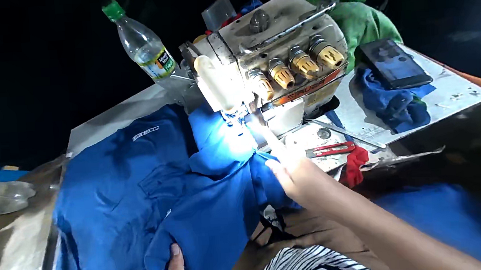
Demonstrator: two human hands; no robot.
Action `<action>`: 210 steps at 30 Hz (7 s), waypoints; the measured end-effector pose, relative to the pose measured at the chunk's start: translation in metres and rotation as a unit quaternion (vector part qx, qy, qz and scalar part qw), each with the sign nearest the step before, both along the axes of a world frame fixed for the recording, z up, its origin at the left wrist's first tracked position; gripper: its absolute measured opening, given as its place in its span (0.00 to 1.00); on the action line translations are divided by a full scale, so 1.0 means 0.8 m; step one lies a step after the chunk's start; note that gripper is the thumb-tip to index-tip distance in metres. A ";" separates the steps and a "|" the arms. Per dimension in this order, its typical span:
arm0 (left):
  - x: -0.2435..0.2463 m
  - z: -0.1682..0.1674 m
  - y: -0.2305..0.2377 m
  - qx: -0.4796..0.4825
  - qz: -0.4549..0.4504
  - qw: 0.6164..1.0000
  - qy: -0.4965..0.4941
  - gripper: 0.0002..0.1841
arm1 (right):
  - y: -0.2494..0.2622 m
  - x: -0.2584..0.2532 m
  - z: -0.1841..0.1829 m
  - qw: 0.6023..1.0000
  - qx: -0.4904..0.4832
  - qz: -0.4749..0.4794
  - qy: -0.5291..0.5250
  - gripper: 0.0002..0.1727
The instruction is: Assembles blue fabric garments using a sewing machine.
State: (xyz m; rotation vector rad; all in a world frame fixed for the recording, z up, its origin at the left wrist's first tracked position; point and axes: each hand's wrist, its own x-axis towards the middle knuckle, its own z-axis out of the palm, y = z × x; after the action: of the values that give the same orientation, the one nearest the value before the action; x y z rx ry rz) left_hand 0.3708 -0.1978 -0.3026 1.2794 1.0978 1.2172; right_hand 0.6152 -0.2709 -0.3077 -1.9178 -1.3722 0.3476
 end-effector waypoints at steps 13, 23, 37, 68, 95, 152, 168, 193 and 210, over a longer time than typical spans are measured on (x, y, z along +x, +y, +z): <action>-0.012 -0.018 0.008 -0.001 0.018 0.999 -0.042 0.13 | 0.002 0.020 0.010 0.855 -0.087 0.095 0.503 0.09; -0.028 -0.012 0.007 0.042 -0.030 0.999 0.001 0.11 | -0.011 0.012 -0.013 0.916 0.046 -0.006 0.399 0.46; -0.001 -0.013 0.011 -0.011 0.055 0.996 -0.073 0.11 | 0.016 -0.023 0.025 0.959 -0.005 -0.053 0.279 0.15; 0.026 -0.022 0.023 -0.084 -0.201 0.975 -0.050 0.20 | 0.000 -0.120 0.067 0.995 0.040 0.084 -0.032 0.30; 0.058 0.016 0.042 0.073 -0.155 0.974 0.147 0.05 | 0.057 0.002 0.015 0.968 0.169 -0.075 0.168 0.10; 0.000 0.038 0.022 0.009 0.103 0.992 0.068 0.10 | 0.019 0.011 0.019 0.962 0.055 -0.090 0.253 0.07; -0.008 0.029 0.023 0.018 0.084 0.994 0.072 0.11 | 0.021 0.028 0.007 0.961 0.018 -0.037 0.273 0.07; -0.010 0.011 0.010 0.021 0.075 0.995 0.060 0.09 | 0.006 0.019 0.011 0.976 0.046 -0.047 0.209 0.13; -0.013 0.006 0.022 0.047 0.075 0.995 0.049 0.11 | 0.011 -0.003 0.007 0.996 0.068 -0.055 -0.034 0.22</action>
State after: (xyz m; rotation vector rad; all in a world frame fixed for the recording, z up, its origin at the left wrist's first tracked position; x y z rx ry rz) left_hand 0.3608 -0.1800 -0.2977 1.3603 1.2383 1.3422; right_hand 0.6125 -0.2621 -0.3025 -1.8972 -1.2934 0.1330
